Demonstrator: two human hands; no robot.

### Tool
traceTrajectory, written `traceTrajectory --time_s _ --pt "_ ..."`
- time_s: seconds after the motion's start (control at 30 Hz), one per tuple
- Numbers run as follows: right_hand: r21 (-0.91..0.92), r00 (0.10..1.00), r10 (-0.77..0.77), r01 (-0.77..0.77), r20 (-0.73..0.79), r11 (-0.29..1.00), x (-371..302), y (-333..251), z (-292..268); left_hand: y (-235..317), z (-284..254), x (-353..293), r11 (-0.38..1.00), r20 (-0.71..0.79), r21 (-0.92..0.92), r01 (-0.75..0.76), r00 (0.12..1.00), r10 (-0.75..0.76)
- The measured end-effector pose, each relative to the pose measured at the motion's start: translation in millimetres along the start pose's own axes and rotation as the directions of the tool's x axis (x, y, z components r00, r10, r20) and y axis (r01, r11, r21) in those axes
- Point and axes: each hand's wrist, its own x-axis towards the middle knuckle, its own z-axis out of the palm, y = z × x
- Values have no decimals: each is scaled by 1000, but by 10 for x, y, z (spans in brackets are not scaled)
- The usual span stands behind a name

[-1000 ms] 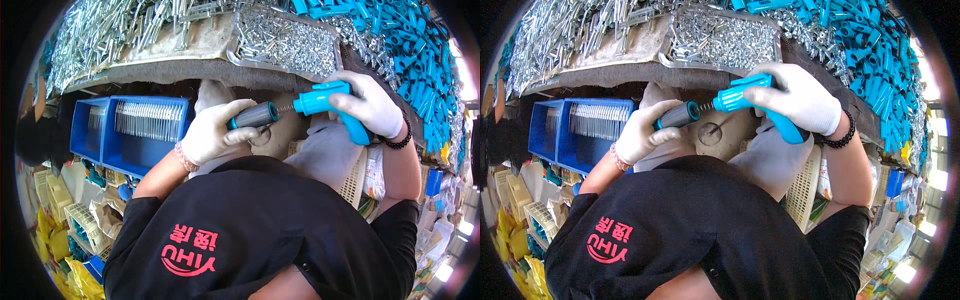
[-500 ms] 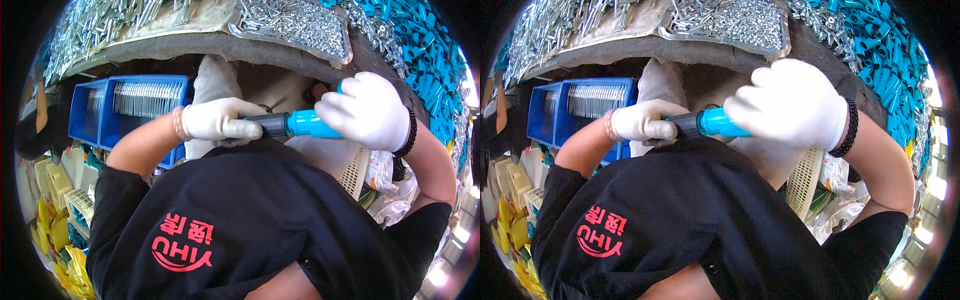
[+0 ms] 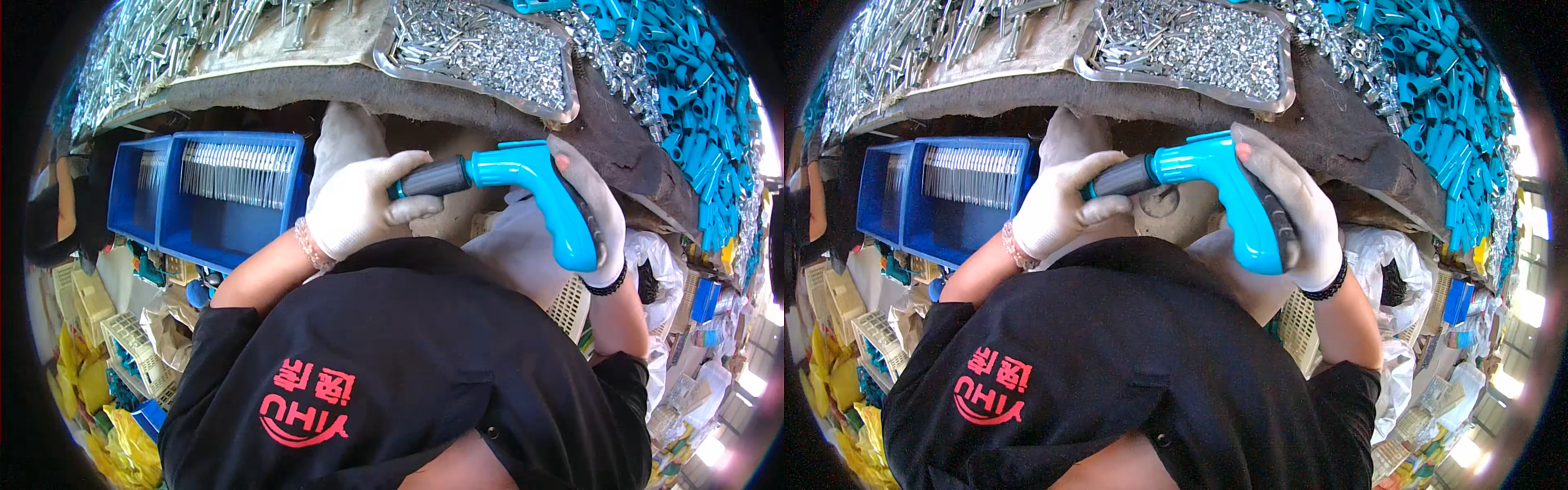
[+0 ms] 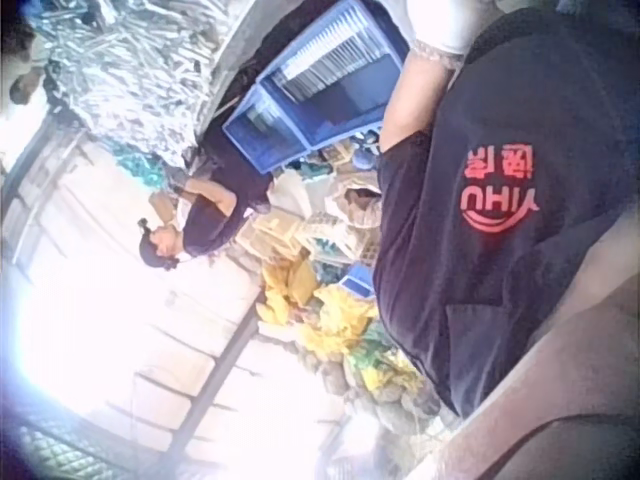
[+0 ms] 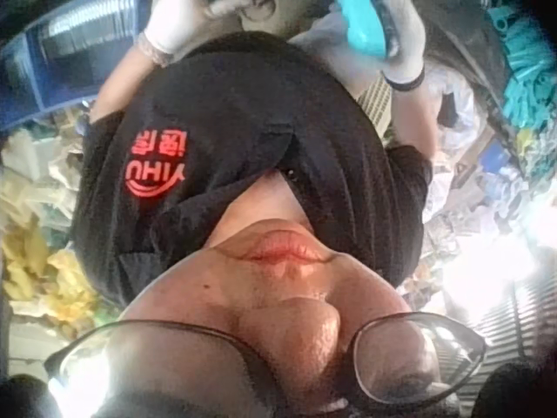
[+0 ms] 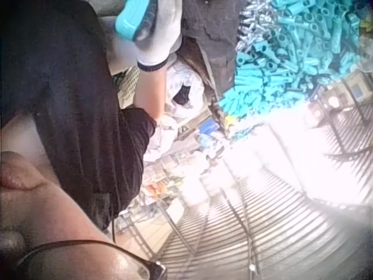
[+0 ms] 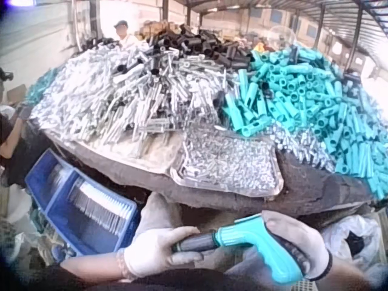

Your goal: The person assembles tools by fitting metal components and springs together, inserting them into plastic handles, and placing the finished items into a plastic basket.

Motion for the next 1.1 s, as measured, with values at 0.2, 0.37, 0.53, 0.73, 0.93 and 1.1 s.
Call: traceTrajectory --time_s 0.2,0.37,0.53,0.73,0.93,1.1 --pt "6 804 527 -547 -275 837 2 -259 128 56 23 0 990 68 102 -101 993 94" --pt "-425 983 174 -186 -66 886 31 -173 -42 160 -11 24 986 86 94 -141 987 133" --pt "-335 924 283 -189 257 923 86 -358 -231 191 -117 1 973 88 166 -161 985 148" --pt "-50 866 491 -489 92 871 95 -305 125 217 -105 45 953 162 253 -167 978 129" --pt "-479 879 -226 427 421 767 278 -152 128 -97 -174 117 793 757 -381 474 652 -26" --pt "-367 612 -624 791 485 490 538 -129 192 -286 -21 46 420 917 -398 816 349 192"
